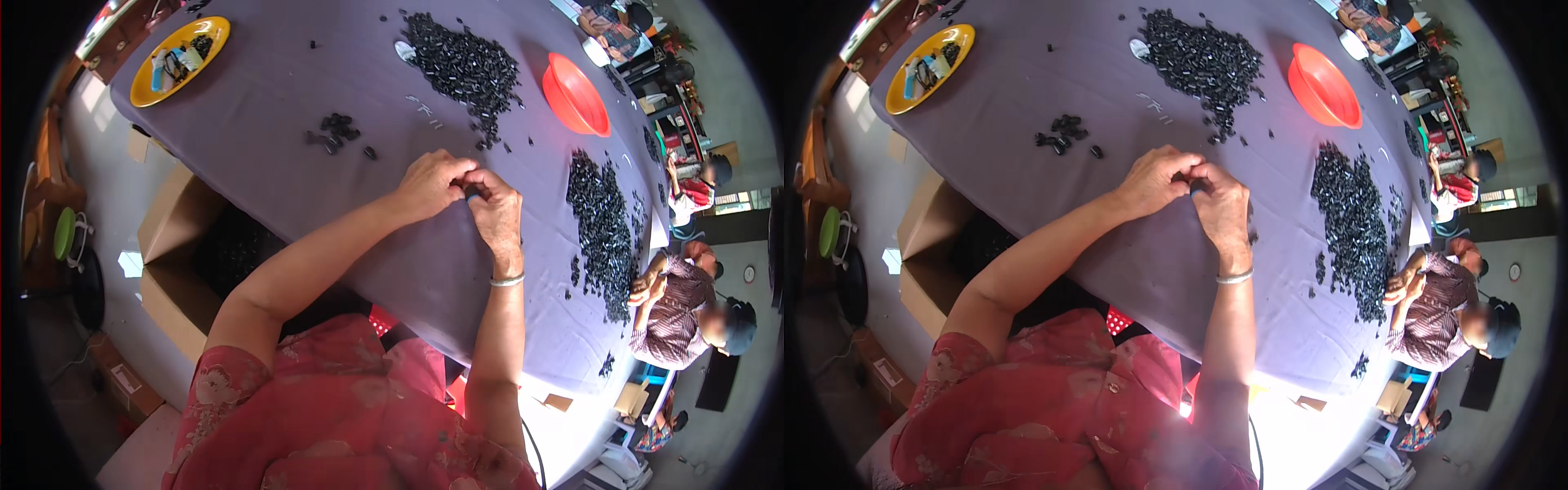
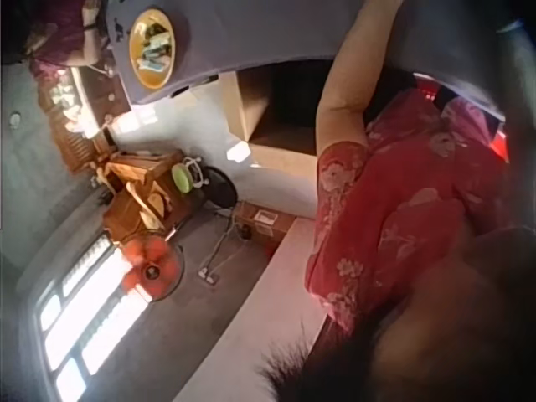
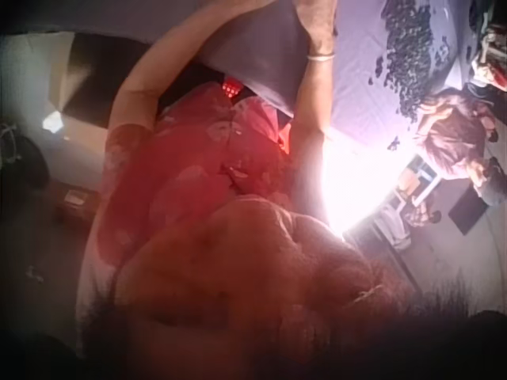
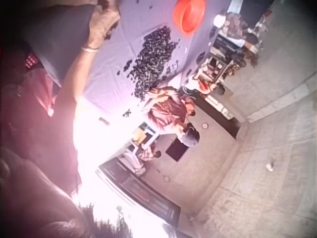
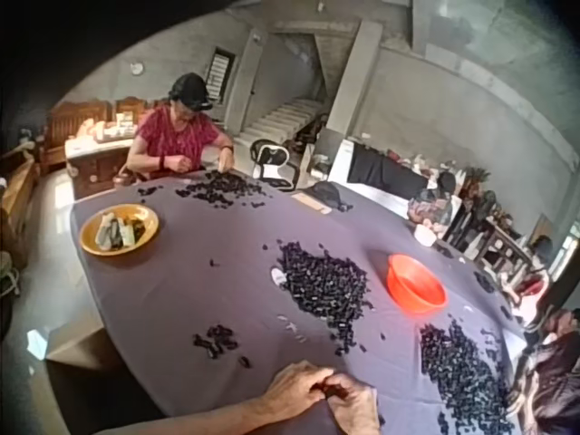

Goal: Inspecting and sorting small black plastic components on a table in a manufacturing setting.

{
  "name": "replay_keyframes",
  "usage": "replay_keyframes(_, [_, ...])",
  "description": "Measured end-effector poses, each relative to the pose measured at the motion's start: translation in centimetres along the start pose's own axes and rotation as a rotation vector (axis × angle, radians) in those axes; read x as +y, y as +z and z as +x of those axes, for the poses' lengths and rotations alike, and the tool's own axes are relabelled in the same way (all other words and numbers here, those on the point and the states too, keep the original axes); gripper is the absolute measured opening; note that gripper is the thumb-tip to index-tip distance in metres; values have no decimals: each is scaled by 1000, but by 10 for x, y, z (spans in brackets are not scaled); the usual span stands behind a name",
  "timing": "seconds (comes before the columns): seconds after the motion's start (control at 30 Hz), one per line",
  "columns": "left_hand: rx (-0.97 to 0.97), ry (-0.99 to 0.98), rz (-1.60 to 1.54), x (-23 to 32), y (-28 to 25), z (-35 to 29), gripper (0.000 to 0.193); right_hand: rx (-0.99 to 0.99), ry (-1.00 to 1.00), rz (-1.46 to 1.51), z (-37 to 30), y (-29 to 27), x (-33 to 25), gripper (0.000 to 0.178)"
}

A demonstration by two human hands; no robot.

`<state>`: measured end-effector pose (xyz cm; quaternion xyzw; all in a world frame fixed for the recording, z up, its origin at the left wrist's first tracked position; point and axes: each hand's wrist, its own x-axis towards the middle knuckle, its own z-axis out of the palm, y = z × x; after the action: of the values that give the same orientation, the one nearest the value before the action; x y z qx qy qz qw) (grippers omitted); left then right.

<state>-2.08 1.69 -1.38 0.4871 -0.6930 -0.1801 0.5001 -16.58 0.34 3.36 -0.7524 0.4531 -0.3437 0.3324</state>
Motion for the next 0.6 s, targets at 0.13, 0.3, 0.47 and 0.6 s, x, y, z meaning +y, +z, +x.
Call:
replay_keyframes(0.13, [-44,13,-24,6,-7,4,34,2,-37,-35,-1,-2,-1,30])
replay_keyframes(0.3, [66,7,-60,3,0,-1,44,-99,88,224,4,-8,13,30])
replay_keyframes(0.47, [-31,-90,-123,3,-3,3,44,-213,282,350,10,-15,8,12])
replay_keyframes(0.6, [-51,-120,-128,5,-7,4,49,-218,394,311,14,-16,2,9])
